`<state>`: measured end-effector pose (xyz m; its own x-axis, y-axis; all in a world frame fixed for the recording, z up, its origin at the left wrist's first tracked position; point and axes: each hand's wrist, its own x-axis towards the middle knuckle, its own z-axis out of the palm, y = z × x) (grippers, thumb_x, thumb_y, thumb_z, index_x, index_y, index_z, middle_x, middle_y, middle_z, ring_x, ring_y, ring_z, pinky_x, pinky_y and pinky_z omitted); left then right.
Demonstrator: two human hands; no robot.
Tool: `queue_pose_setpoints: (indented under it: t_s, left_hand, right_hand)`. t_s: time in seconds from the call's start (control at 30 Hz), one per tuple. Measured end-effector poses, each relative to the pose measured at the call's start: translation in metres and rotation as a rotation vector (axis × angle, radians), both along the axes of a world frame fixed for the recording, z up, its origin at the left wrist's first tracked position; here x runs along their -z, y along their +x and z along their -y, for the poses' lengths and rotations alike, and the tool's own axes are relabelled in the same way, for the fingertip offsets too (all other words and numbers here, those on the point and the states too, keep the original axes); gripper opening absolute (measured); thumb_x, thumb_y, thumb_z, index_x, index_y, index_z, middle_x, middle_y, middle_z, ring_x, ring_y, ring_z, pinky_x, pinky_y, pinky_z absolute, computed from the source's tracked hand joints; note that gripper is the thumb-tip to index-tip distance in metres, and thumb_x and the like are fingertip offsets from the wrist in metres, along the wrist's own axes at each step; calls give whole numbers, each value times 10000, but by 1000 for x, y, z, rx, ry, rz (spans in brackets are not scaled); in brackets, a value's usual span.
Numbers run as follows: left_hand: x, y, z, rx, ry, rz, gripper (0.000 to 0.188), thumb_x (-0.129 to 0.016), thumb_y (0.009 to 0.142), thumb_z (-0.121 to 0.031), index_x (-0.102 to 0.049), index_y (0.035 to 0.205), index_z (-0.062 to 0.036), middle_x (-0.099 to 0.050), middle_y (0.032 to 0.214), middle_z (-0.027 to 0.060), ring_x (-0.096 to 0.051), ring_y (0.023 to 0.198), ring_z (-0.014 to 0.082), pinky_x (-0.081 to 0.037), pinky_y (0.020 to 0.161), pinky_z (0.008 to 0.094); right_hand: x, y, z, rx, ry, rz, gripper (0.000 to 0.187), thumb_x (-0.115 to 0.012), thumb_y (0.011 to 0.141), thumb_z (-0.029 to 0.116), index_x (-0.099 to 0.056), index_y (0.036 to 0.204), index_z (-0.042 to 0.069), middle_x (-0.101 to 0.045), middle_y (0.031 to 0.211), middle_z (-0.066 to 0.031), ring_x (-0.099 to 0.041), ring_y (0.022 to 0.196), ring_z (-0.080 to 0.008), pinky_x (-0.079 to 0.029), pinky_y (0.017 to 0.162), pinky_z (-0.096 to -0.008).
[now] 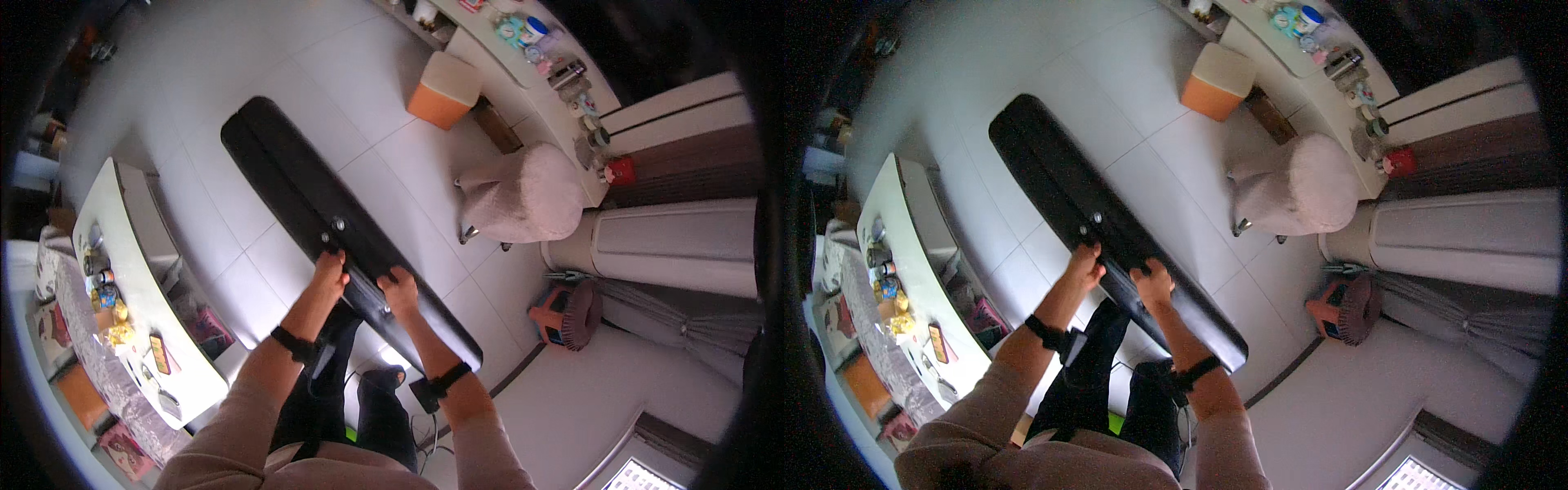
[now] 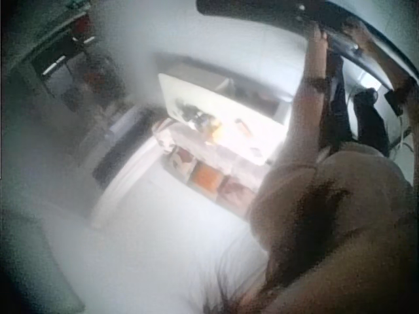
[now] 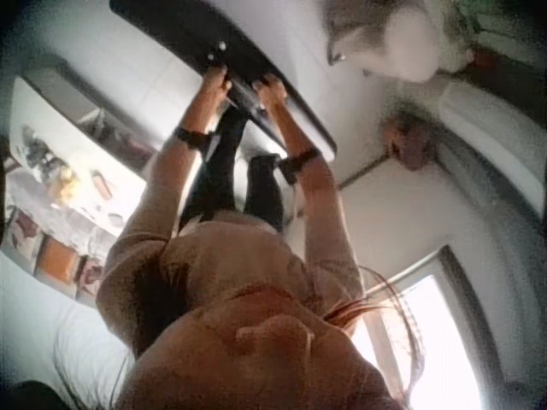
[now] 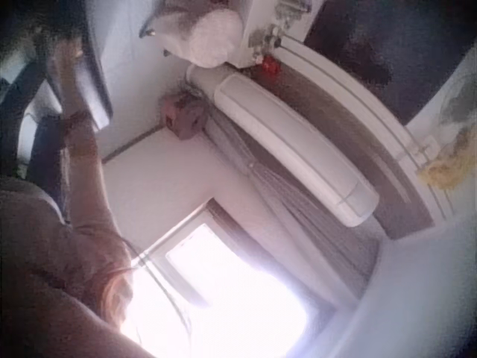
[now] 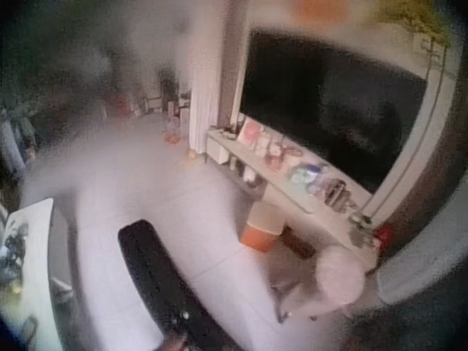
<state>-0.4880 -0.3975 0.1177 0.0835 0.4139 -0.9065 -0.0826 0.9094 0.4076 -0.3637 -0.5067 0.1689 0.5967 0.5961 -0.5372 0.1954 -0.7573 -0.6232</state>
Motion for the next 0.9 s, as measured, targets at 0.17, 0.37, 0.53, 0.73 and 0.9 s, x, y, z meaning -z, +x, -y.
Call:
queue_pose_setpoints:
  t_s: [0.17,0.37,0.53,0.73,0.9]
  left_hand:
    - [16,-13,-69,-112,83,-72,412,-565,900,-215,-390,1264,-135,-552,1103,50,-508,966,256,-422,781,462]
    - [30,-36,-110,-9,88,-124,338,-597,878,-189,-450,1174,-122,-507,1134,73,-486,929,243,-438,703,388]
    - [15,-41,-118,-61,52,-136,240,-575,879,-157,-474,1094,-125,-514,1076,68,-488,859,223,-423,598,355]
    - [-8,-34,-114,-74,154,9,194,-611,880,-193,-491,1025,-147,-517,842,-8,-442,608,129,-399,533,275]
    - [-3,-20,-117,-92,176,-121,324,-648,834,-159,-482,1110,-122,-530,891,-2,-446,592,105,-365,460,212]
  right_hand:
    - [-5,-7,-76,-123,59,27,525,-619,697,339,-602,1082,-18,-604,1083,-251,-568,1063,-367,-436,896,-398]
    - [14,-21,-119,-173,106,-1,466,-618,699,273,-598,1043,-41,-618,1022,-252,-583,1002,-369,-440,860,-381]
    - [36,-22,-133,-228,67,-54,410,-604,701,220,-592,1001,-59,-630,939,-225,-593,923,-336,-434,806,-362]
    - [30,-12,-130,-310,103,12,452,-621,723,236,-567,1086,-29,-589,1048,-204,-557,983,-334,-417,912,-347]
    - [7,19,-112,-453,228,-80,530,-639,707,165,-499,1194,11,-488,1185,-186,-468,1111,-341,-348,1001,-380]
